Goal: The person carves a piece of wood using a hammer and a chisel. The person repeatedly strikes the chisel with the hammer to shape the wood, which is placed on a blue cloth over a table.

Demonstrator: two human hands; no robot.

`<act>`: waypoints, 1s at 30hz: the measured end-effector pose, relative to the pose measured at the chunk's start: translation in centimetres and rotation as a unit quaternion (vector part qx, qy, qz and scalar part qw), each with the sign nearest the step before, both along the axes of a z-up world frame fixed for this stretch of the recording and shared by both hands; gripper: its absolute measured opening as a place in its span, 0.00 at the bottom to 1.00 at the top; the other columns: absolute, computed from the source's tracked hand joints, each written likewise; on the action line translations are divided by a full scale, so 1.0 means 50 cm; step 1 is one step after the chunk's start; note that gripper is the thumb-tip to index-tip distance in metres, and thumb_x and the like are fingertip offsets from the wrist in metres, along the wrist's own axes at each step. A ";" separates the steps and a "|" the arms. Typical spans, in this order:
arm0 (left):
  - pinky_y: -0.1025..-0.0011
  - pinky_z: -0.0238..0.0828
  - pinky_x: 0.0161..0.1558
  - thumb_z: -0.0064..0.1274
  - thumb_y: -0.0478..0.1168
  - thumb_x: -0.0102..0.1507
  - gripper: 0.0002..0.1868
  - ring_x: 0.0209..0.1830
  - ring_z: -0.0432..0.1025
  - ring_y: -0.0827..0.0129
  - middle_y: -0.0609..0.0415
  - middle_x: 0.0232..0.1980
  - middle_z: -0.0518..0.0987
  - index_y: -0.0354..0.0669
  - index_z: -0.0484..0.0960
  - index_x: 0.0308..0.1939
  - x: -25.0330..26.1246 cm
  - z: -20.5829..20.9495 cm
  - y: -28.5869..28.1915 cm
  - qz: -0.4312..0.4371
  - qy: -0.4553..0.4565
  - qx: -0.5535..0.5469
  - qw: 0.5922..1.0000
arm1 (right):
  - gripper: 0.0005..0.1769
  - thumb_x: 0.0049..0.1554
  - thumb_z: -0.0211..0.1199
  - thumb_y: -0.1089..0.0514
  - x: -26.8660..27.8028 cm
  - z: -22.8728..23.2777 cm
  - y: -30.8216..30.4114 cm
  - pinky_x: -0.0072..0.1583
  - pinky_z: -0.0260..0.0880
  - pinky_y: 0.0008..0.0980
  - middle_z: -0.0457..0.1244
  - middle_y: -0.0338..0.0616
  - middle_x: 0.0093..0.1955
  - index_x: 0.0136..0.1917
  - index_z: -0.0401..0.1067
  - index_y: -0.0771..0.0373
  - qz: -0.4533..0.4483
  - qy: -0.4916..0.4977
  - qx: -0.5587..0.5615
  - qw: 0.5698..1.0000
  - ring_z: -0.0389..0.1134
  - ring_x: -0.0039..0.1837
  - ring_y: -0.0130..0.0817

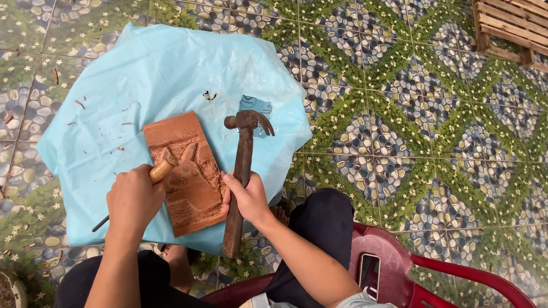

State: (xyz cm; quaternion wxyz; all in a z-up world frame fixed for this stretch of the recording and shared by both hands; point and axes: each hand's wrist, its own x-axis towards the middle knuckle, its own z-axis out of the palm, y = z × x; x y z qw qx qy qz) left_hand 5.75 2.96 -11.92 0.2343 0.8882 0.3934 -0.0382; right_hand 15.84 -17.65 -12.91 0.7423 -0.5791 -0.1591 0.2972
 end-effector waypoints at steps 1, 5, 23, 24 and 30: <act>0.54 0.75 0.32 0.54 0.40 0.59 0.15 0.28 0.79 0.45 0.43 0.26 0.80 0.38 0.88 0.46 0.000 0.005 -0.006 0.002 -0.006 -0.002 1.000 | 0.25 0.64 0.58 0.58 0.003 0.000 -0.001 0.39 0.76 0.34 0.62 0.53 0.19 0.25 0.69 0.67 -0.006 -0.003 0.011 1.000 0.68 0.23 0.39; 0.52 0.75 0.34 0.53 0.38 0.61 0.14 0.28 0.78 0.44 0.43 0.25 0.79 0.39 0.88 0.46 0.004 -0.003 -0.013 0.008 -0.031 -0.012 0.999 | 0.18 0.63 0.58 0.61 0.026 -0.006 -0.002 0.45 0.78 0.44 0.63 0.56 0.22 0.32 0.66 0.66 -0.042 -0.024 0.030 0.998 0.69 0.24 0.42; 0.69 0.86 0.47 0.47 0.42 0.72 0.11 0.39 0.82 0.63 0.46 0.42 0.83 0.40 0.81 0.43 -0.020 0.343 -0.221 -0.377 -0.537 -0.452 0.604 | 0.18 0.65 0.53 0.58 -0.003 -0.062 0.041 0.49 0.81 0.43 0.59 0.46 0.21 0.33 0.64 0.66 -0.017 -0.007 0.043 0.999 0.65 0.22 0.37; 0.69 0.85 0.46 0.48 0.42 0.72 0.11 0.38 0.81 0.64 0.47 0.41 0.82 0.40 0.81 0.43 -0.021 0.337 -0.217 -0.370 -0.546 -0.451 0.601 | 0.17 0.65 0.54 0.59 -0.003 -0.077 0.042 0.50 0.80 0.44 0.59 0.48 0.21 0.35 0.64 0.66 -0.023 -0.007 0.047 0.999 0.65 0.22 0.38; 0.72 0.77 0.38 0.55 0.46 0.68 0.11 0.28 0.73 0.68 0.54 0.32 0.78 0.44 0.85 0.37 -0.010 0.303 -0.209 -0.328 -0.601 -0.450 0.573 | 0.14 0.65 0.55 0.59 0.003 -0.117 0.039 0.51 0.79 0.47 0.60 0.52 0.21 0.37 0.63 0.67 -0.028 -0.009 0.055 0.998 0.67 0.21 0.42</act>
